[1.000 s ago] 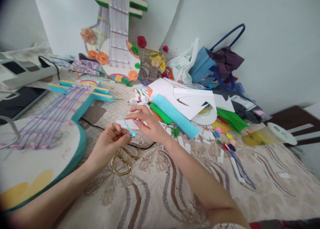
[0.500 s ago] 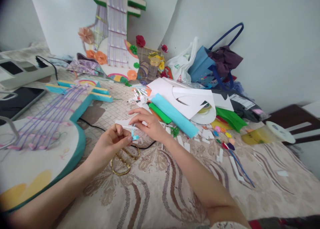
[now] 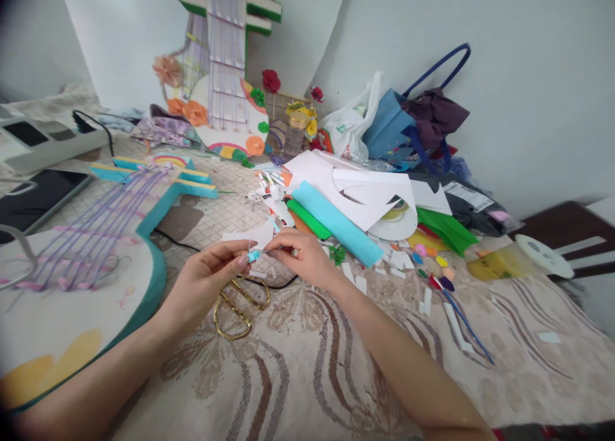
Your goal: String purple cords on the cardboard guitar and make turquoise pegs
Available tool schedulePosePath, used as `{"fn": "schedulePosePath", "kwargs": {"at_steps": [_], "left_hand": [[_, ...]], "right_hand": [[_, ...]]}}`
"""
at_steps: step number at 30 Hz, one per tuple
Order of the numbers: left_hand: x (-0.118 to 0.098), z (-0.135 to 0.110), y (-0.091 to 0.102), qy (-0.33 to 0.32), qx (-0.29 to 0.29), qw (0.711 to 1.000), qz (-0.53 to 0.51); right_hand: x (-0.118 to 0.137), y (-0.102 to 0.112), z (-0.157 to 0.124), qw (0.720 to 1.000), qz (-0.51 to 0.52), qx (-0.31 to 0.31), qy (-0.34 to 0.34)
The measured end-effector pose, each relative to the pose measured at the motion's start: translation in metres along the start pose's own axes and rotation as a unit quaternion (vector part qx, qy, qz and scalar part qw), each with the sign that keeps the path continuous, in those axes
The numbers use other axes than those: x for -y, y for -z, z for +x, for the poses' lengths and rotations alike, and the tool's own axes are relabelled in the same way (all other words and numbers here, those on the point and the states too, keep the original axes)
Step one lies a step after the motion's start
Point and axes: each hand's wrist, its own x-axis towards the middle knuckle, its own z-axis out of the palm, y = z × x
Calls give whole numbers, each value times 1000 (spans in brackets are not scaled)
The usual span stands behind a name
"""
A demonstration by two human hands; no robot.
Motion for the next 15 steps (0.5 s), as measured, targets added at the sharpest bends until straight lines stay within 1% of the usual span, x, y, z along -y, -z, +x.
{"fn": "schedulePosePath", "kwargs": {"at_steps": [6, 15], "left_hand": [[7, 3, 3, 24, -45, 999, -6], [7, 3, 3, 17, -93, 995, -10]], "right_hand": [[12, -1, -13, 1000, 3, -10, -6], [34, -18, -15, 997, 26, -9, -69]]}}
